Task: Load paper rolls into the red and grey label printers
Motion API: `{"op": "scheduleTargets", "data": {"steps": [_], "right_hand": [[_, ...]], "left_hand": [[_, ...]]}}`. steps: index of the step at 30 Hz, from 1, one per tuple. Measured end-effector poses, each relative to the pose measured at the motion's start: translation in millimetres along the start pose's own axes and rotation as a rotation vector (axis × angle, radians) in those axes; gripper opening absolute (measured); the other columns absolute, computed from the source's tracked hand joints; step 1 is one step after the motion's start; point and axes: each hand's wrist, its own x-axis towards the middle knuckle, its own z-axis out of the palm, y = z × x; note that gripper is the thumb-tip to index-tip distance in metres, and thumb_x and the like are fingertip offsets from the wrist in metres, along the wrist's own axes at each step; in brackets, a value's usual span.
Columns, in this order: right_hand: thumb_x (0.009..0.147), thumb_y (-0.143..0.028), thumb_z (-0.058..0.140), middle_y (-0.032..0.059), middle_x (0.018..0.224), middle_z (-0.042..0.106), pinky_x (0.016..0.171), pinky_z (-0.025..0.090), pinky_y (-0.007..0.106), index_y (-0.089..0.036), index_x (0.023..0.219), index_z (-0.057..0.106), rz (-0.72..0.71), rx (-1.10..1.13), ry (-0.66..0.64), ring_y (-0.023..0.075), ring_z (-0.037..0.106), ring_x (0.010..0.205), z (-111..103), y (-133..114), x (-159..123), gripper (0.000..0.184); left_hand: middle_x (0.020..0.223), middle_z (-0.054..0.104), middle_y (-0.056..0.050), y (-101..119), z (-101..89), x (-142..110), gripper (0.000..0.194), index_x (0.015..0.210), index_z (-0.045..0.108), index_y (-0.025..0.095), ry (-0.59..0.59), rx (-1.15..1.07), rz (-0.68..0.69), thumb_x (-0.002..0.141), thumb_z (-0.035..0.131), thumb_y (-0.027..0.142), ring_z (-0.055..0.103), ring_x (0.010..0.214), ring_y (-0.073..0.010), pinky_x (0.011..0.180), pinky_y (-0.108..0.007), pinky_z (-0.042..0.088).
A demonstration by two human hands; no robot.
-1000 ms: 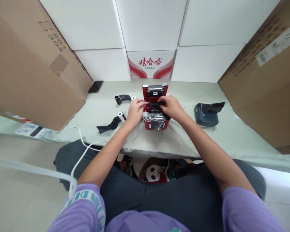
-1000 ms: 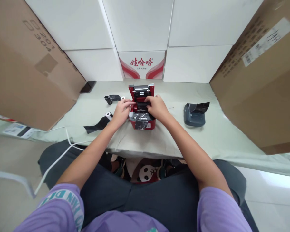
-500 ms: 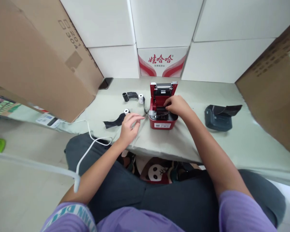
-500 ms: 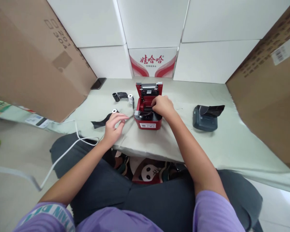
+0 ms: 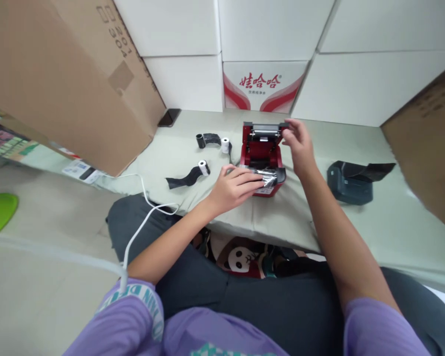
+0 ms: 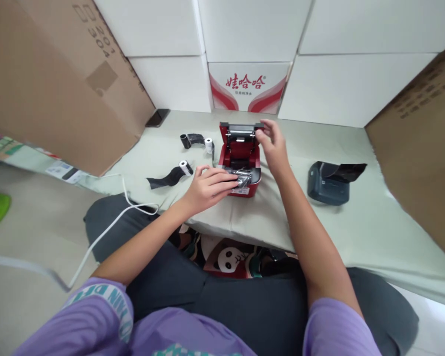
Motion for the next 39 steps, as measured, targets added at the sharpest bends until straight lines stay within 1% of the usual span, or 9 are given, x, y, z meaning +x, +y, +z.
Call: {"op": "scheduleTargets", "data": {"steps": [3,6,11,17,26,30,33,35,39], "right_hand": [[0.087,-0.040,0.056,0.0114,0.107,0.072,0.091,0.054,0.039,-0.024,0.090,0.057,0.016,0.135,0.031,0.0242,0.066,0.101,-0.3,1.7,-1.9,0.016],[0.072,-0.026,0.053,0.0136,0.121,0.070,0.096,0.051,0.037,-0.023,0.079,0.051,0.033,0.154,-0.011,0.0255,0.062,0.117,1.5,0.6,-6.4,0.007],[0.060,-0.025,0.053,0.0092,0.127,0.065,0.086,0.055,0.038,-0.026,0.114,0.054,0.311,0.150,-0.124,0.0269,0.064,0.112,7.2,2.6,-22.5,0.053],[0.071,-0.037,0.062,0.0058,0.122,0.066,0.087,0.058,0.042,-0.033,0.150,0.042,0.338,0.042,-0.211,0.0263,0.066,0.102,3.9,9.0,-34.8,0.081],[0.077,-0.035,0.060,0.0061,0.125,0.067,0.089,0.058,0.040,-0.032,0.161,0.035,0.266,0.008,-0.174,0.0249,0.067,0.106,12.7,14.8,-40.1,0.087],[0.079,-0.031,0.058,0.0069,0.118,0.073,0.079,0.059,0.038,-0.028,0.153,0.047,0.397,0.037,-0.116,0.0249,0.070,0.099,2.6,5.5,-44.6,0.075],[0.084,-0.035,0.061,0.0107,0.114,0.076,0.076,0.060,0.039,-0.023,0.140,0.061,0.485,-0.070,-0.294,0.0280,0.072,0.099,-17.6,-16.9,-52.6,0.057],[0.085,-0.040,0.069,0.0123,0.126,0.075,0.081,0.060,0.041,-0.024,0.143,0.060,0.407,-0.157,-0.493,0.0305,0.072,0.108,-31.4,-33.3,-61.1,0.060],[0.075,-0.039,0.085,0.0133,0.140,0.070,0.091,0.058,0.046,-0.027,0.159,0.042,0.179,-0.339,-0.601,0.0335,0.072,0.113,-43.5,-49.9,-77.3,0.096]], "left_hand": [[0.124,0.081,0.001,-3.1,-1.5,-8.1,0.033,0.118,0.078,0.037,0.006,-0.008,-0.023,0.109,0.047,0.034,0.069,0.121,-0.0225,0.111,-0.049,0.037],[0.120,0.082,0.002,-4.1,-4.3,-7.7,0.031,0.114,0.078,0.036,0.015,-0.020,-0.032,0.107,0.049,0.034,0.069,0.121,-0.0227,0.112,-0.049,0.036],[0.141,0.072,-0.004,-1.7,-6.5,3.0,0.034,0.131,0.071,0.031,0.107,-0.032,-0.081,0.107,0.047,0.034,0.062,0.135,-0.0243,0.116,-0.045,0.036],[0.150,0.065,-0.011,-8.8,-1.0,6.6,0.049,0.150,0.055,0.024,0.098,-0.061,-0.180,0.107,0.045,0.045,0.055,0.145,-0.0279,0.119,-0.045,0.034],[0.147,0.067,-0.011,-8.7,-0.7,6.1,0.045,0.146,0.059,0.025,0.068,-0.078,-0.198,0.106,0.046,0.041,0.058,0.141,-0.0265,0.120,-0.045,0.034],[0.151,0.064,-0.012,-8.6,1.2,2.7,0.051,0.149,0.055,0.026,0.073,-0.108,-0.208,0.103,0.055,0.049,0.056,0.144,-0.0290,0.124,-0.049,0.034],[0.165,0.047,-0.019,-13.9,10.0,-3.9,0.090,0.160,0.040,0.024,0.084,-0.166,-0.264,0.086,0.076,0.062,0.045,0.153,-0.0366,0.124,-0.053,0.037],[0.168,0.041,-0.023,-18.9,18.5,-7.9,0.114,0.166,0.028,0.022,0.060,-0.256,-0.339,0.076,0.086,0.062,0.044,0.154,-0.0405,0.120,-0.055,0.044],[0.145,0.066,-0.019,-24.5,33.7,-6.6,0.118,0.168,0.023,0.027,0.007,-0.414,-0.428,0.074,0.090,0.055,0.067,0.131,-0.0387,0.104,-0.051,0.057]]}}
